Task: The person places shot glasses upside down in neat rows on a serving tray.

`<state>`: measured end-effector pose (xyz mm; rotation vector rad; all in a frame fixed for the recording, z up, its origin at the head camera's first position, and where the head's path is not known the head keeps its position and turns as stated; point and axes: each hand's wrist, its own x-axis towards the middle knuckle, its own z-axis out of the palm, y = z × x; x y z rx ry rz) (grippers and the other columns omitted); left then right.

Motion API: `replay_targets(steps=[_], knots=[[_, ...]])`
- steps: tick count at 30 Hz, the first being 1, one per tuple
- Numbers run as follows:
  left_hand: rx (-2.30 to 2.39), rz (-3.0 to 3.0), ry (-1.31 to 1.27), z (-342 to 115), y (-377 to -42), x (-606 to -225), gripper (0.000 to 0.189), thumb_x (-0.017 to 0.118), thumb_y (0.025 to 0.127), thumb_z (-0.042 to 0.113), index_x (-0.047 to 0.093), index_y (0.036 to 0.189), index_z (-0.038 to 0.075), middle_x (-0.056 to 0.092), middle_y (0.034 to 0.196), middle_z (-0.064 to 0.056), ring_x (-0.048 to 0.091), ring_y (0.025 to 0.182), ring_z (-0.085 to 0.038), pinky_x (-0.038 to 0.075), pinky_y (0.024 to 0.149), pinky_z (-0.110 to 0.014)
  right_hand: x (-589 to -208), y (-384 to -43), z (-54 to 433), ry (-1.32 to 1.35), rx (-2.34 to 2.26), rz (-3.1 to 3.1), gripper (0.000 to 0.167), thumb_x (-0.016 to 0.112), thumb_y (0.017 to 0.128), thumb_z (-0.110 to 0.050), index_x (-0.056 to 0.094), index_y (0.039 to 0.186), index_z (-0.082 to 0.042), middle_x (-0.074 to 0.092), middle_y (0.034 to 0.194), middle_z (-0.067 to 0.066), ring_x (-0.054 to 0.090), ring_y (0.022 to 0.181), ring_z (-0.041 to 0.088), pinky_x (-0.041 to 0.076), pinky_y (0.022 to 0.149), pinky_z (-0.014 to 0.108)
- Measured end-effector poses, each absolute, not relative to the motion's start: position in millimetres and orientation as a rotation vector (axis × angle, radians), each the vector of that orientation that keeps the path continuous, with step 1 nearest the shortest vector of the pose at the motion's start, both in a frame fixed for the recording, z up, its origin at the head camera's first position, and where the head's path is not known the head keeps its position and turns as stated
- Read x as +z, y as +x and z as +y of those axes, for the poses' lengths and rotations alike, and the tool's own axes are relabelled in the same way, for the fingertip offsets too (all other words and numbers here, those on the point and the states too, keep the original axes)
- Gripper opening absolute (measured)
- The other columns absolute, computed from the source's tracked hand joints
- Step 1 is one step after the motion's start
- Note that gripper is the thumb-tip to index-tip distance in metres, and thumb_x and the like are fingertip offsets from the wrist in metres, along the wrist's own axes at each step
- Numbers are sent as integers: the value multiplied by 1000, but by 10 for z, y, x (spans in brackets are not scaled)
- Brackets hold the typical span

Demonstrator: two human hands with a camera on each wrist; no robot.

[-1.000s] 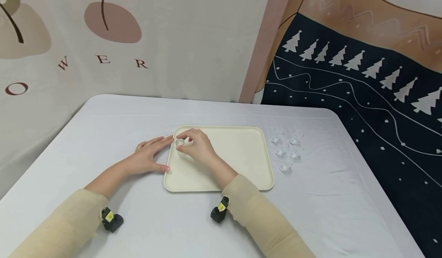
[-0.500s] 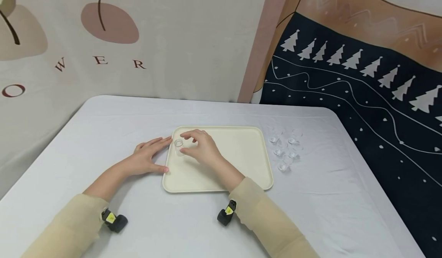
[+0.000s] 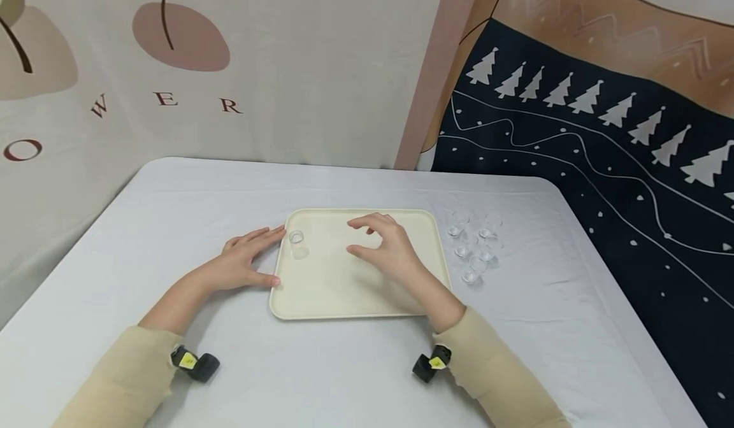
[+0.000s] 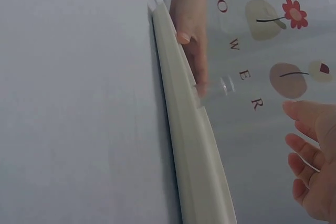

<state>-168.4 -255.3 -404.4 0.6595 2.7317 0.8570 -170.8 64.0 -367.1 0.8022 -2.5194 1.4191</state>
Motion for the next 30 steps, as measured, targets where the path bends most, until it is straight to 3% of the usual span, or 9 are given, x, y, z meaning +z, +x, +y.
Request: replay_targets(steps=[7,14,23,30], knots=[[871,2714,665,-2568,-1698,-4047,105,79,71,50,28,151,6,25,155,-14,10,141,-41,1,103,-65,-3616,-1593,1086,812,1369,-2407,38,82,75,-6,70,110,-4,68,107,1,56,92,29,45,82,45],[860,2724,668,-2572,-1716,-4069,105,79,71,50,28,151,7,25,155,-14,10,141,-41,2,104,-64,-3588,-1435,1504,722,1292,-2432,41,83,74,-6,69,112,-7,67,110,1,55,93,28,42,79,50],[882,2724,666,-2561,-1706,-4066,103,80,71,48,29,150,6,26,154,-15,11,141,-40,2,104,-64,-3584,-1294,1953,584,1176,-2456,45,83,71,-2,69,113,-6,65,111,2,53,91,23,39,76,29],[890,2708,649,-2564,-1714,-4084,106,80,70,50,27,152,8,24,156,-13,9,142,-39,0,104,-64,-3649,-1257,2233,502,1112,-2482,45,83,71,-3,68,114,-8,65,110,3,51,89,15,36,73,35]])
